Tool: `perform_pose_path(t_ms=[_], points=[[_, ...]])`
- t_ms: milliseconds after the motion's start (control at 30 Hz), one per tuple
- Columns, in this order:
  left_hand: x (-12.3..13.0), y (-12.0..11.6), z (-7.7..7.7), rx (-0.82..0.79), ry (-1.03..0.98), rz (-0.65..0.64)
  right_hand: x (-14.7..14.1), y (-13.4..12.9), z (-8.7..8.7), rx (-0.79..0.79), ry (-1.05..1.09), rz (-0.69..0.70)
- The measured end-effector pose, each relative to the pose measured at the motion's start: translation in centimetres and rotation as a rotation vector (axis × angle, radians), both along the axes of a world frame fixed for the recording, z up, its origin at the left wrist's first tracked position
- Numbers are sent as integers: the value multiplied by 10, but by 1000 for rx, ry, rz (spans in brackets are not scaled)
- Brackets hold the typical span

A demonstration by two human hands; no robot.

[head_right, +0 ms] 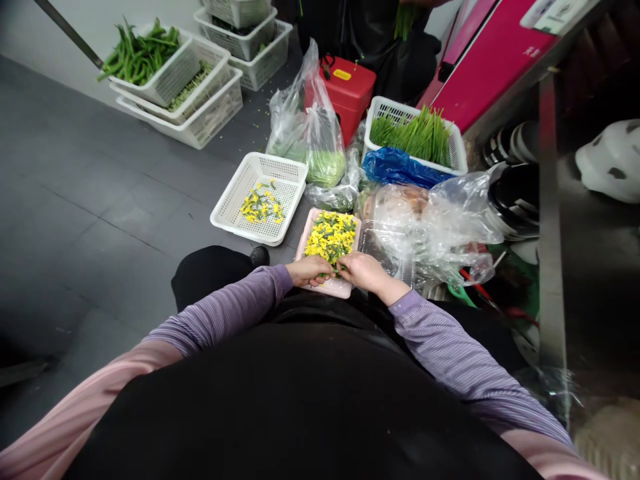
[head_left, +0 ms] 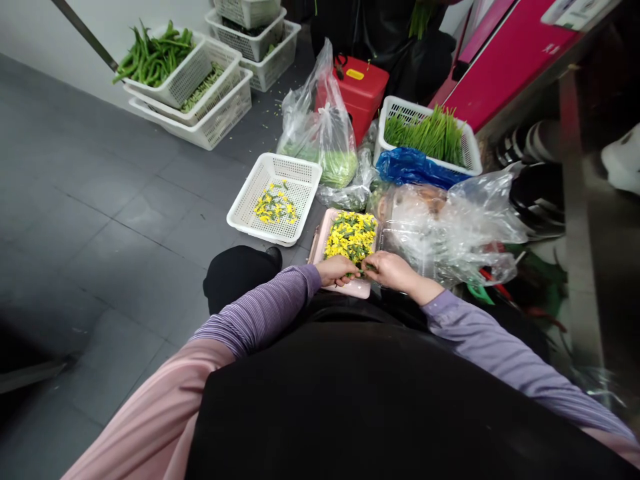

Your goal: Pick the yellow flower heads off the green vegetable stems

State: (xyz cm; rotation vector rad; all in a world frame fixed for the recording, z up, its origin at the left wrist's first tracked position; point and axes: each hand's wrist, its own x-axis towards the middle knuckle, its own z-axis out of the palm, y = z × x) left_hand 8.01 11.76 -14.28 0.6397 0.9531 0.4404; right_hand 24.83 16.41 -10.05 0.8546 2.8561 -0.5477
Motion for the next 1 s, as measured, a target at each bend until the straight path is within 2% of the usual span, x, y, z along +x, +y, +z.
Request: perform_pose_path(t_ms=[333,500,567,667,733,767,800,900,1000], points=[[-3,2,7,32,-48,-18,0,7,-2,-89,121,15],[-4,2,13,44,-97,2,2,16,-5,-303,194,-29],[-5,2,16,32,-118,45,7,18,-11,-429,253,-117],[-7,4,19,17,-81,184,16,17,-25,-573,297,-386],[-8,4,19,8,-29,262,19,14,-35,-530,224,-520],[-9,4,19,0,-9,280,18,11,-38,-456,149,-521],[-9,4,18,-8,5,286,16,8,-41,-361,52,-473],[-9,3,15,-22,20,288,1,0,-45,-105,-263,-193],[-9,3,13,-27,27,293,-15,-3,-47,24,-420,1]])
